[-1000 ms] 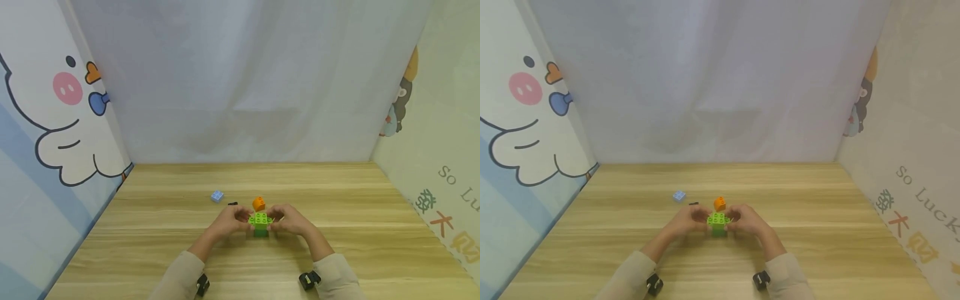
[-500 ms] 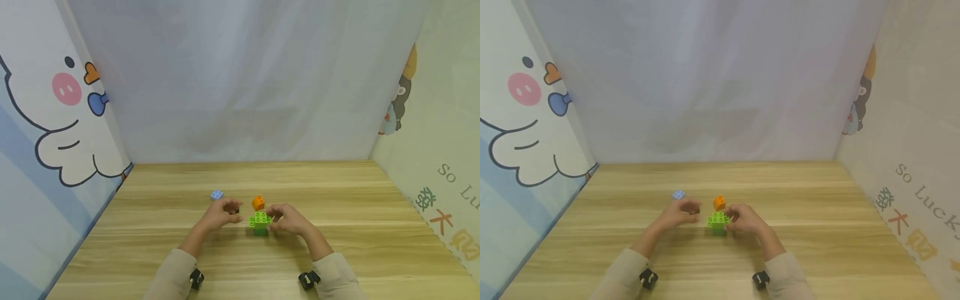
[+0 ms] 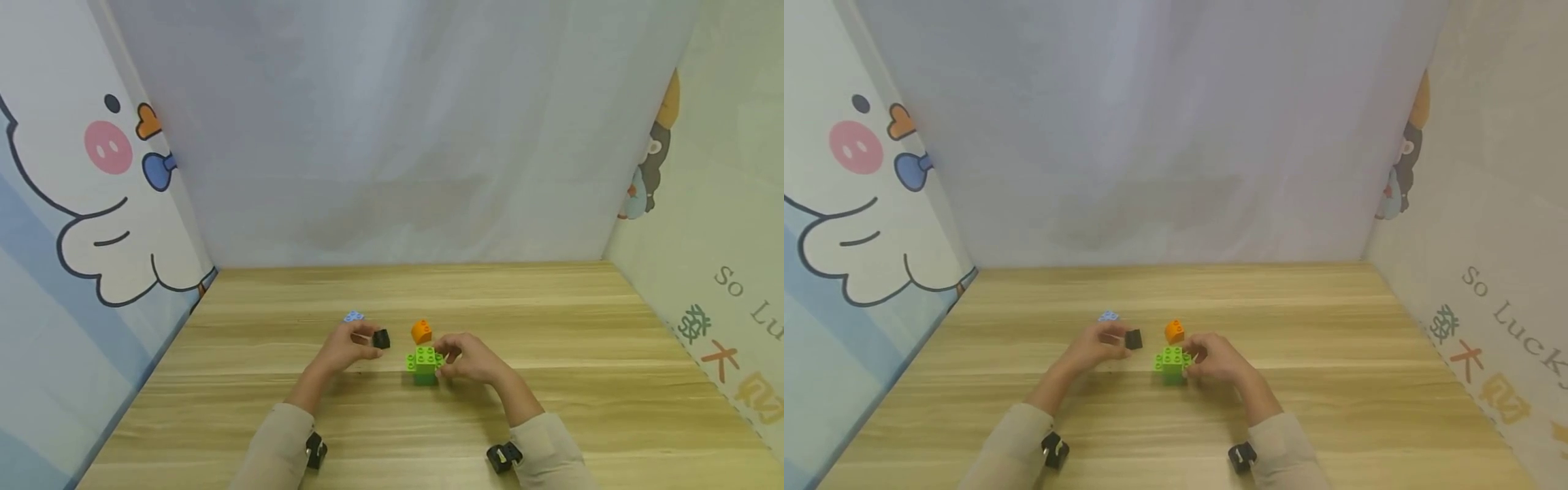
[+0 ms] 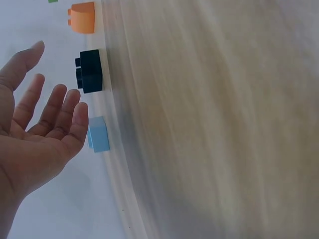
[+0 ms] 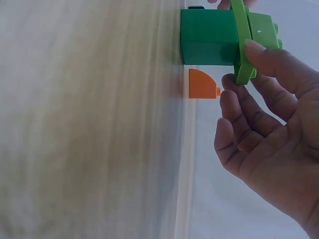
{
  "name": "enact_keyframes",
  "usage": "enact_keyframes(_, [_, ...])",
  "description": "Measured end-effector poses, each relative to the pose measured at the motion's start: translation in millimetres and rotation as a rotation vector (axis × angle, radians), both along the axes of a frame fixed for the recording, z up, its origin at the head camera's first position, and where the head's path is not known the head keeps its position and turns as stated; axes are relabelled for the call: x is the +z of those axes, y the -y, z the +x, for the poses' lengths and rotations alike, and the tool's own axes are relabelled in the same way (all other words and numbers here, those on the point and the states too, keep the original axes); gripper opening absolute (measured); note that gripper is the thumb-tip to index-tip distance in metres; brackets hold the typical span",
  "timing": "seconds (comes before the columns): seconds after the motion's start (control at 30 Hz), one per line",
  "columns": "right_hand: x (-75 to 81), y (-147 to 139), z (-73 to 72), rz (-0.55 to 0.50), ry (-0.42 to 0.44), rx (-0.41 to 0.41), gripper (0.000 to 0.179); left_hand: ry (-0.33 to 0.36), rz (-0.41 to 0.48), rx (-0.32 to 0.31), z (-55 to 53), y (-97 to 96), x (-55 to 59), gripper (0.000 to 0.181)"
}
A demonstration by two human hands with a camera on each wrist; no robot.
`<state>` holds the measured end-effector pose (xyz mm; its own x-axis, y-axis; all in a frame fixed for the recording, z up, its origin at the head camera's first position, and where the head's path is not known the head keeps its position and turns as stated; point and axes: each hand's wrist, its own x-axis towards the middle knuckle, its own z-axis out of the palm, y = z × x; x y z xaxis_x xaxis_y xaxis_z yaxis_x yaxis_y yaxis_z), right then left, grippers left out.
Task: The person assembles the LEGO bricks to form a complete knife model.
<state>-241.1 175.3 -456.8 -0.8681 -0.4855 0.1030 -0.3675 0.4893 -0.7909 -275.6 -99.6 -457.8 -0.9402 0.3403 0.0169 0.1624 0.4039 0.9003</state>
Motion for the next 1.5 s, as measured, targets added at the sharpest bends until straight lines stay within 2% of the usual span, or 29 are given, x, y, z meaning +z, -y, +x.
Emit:
enact_keyframes(0.23, [0.5, -0.6, -0.5, -0.001, -0.001, -0.002, 0.034, 0.01, -0.008, 0.049, -6.2, 8.1, -4.5, 0.047])
enact_keyframes(0.57, [-1.0, -1.1, -0.9, -0.006, 0.019, -0.006, 0.034, -0.027, -0.018, 0.136, -16.3, 16.8, -10.5, 0.048])
enact_keyframes(0.77, [1.2, -0.9, -0.4, -0.011, 0.026, -0.009, 0.034, -0.015, -0.014, 0.09, -17.1, 11.2, -8.1, 0.051])
enact_keyframes(0.93, [1.5, -0.8, 0.3, -0.011, 0.023, -0.001, 0.034, 0.011, -0.055, 0.054, -20.4, 4.6, -10.4, 0.056])
enact_keyframes(1.17, [-1.0, -0.6, -0.1, -0.004, 0.029, -0.004, 0.034, -0.003, -0.143, 0.036, -26.3, 2.1, -15.8, 0.058])
enact_keyframes(1.5, [-0.7, -0.2, 0.6, 0.005, 0.021, -0.007, 0.034, -0.027, -0.205, 0.051, -24.4, -3.0, -14.5, 0.05])
